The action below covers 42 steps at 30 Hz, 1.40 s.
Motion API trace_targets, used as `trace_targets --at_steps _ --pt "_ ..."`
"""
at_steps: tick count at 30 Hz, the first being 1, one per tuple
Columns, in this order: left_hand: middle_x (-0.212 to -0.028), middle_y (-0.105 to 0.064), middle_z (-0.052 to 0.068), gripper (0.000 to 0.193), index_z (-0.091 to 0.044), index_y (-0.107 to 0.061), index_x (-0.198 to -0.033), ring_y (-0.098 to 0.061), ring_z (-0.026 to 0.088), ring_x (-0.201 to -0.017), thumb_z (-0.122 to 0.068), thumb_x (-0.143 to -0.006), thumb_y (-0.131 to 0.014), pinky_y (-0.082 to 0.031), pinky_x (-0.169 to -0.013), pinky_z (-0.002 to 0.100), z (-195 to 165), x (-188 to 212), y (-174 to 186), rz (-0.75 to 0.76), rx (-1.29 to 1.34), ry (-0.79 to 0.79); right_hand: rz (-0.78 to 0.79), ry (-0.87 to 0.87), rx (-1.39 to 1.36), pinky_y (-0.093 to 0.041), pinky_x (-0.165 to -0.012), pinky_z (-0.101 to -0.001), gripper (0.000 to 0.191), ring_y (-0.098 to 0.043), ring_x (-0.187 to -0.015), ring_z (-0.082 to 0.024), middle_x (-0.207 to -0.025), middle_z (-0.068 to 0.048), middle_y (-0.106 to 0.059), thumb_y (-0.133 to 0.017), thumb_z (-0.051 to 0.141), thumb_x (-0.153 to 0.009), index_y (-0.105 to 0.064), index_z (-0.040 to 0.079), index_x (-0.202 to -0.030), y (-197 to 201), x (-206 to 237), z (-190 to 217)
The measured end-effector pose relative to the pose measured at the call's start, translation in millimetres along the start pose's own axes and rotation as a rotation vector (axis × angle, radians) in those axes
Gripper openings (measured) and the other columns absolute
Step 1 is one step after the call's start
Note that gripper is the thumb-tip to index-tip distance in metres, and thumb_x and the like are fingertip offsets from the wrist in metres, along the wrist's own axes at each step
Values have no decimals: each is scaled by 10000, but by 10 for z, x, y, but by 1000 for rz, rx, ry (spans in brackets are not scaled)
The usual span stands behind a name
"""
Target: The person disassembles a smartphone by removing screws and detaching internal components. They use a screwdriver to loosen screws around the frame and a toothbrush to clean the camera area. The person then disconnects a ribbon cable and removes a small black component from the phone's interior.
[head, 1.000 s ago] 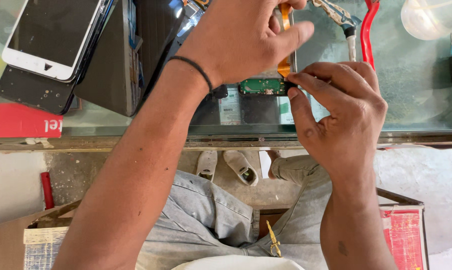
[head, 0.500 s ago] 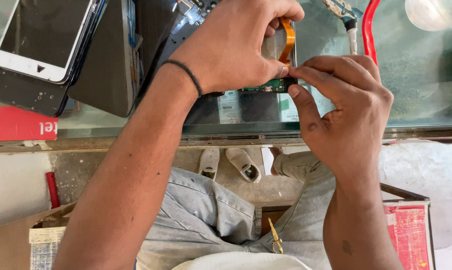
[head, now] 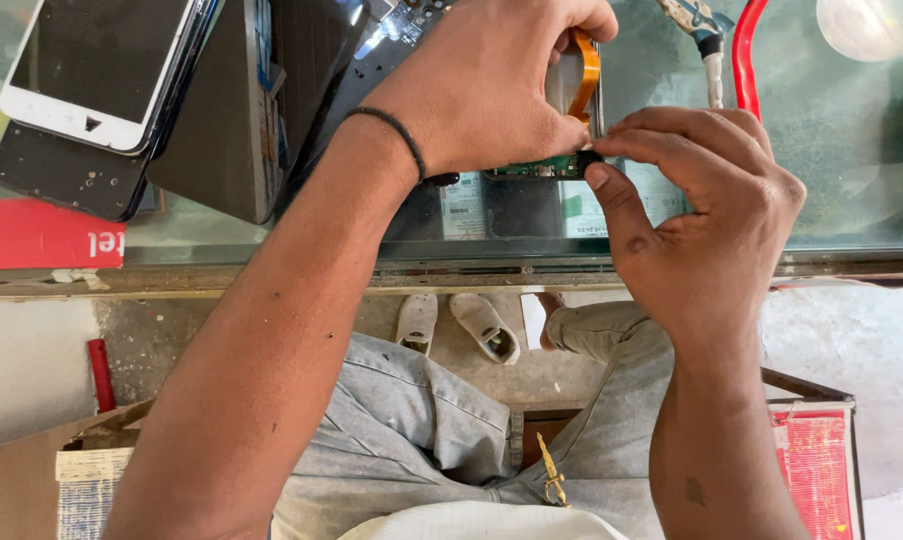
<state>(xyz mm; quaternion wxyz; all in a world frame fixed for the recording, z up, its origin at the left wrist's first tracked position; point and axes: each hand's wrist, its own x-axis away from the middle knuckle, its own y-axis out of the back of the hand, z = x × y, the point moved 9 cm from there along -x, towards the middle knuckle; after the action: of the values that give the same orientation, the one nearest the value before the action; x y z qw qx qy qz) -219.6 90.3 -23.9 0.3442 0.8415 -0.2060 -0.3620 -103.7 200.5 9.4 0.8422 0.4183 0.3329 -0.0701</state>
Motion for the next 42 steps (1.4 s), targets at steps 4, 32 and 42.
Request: trace_targets --at_steps 4,32,42 --pt "-975 -722 102 504 -61 -701 -1138 -727 243 -880 -239 -719 -916 -589 -777 366 31 -3 -32 19 -8 22 -3 -15 -8 -547 -941 -361 217 -701 -1081 -241 -1098 -88 -742 -851 -67 -847 -760 18 -1025 -2 11 -27" --pt "-1108 -681 107 515 -17 -691 -1166 -685 214 -910 -191 -738 -919 -589 -818 345 -10 -23 28 4 104 -30 18 -5 19 -529 -933 -374 186 -666 -1043 -257 -1134 -61 -729 -840 -19 -885 -773 53 -1043 4 -6 -3" --pt "-947 -747 143 472 -15 -751 -1051 -721 258 -901 -223 -659 -912 -566 -831 371 2 -420 92 354 -16 58 4 -10 81 -532 -932 -385 246 -658 -1047 -266 -1119 -41 -730 -851 35 -829 -769 89 -1054 -13 -60 -5"
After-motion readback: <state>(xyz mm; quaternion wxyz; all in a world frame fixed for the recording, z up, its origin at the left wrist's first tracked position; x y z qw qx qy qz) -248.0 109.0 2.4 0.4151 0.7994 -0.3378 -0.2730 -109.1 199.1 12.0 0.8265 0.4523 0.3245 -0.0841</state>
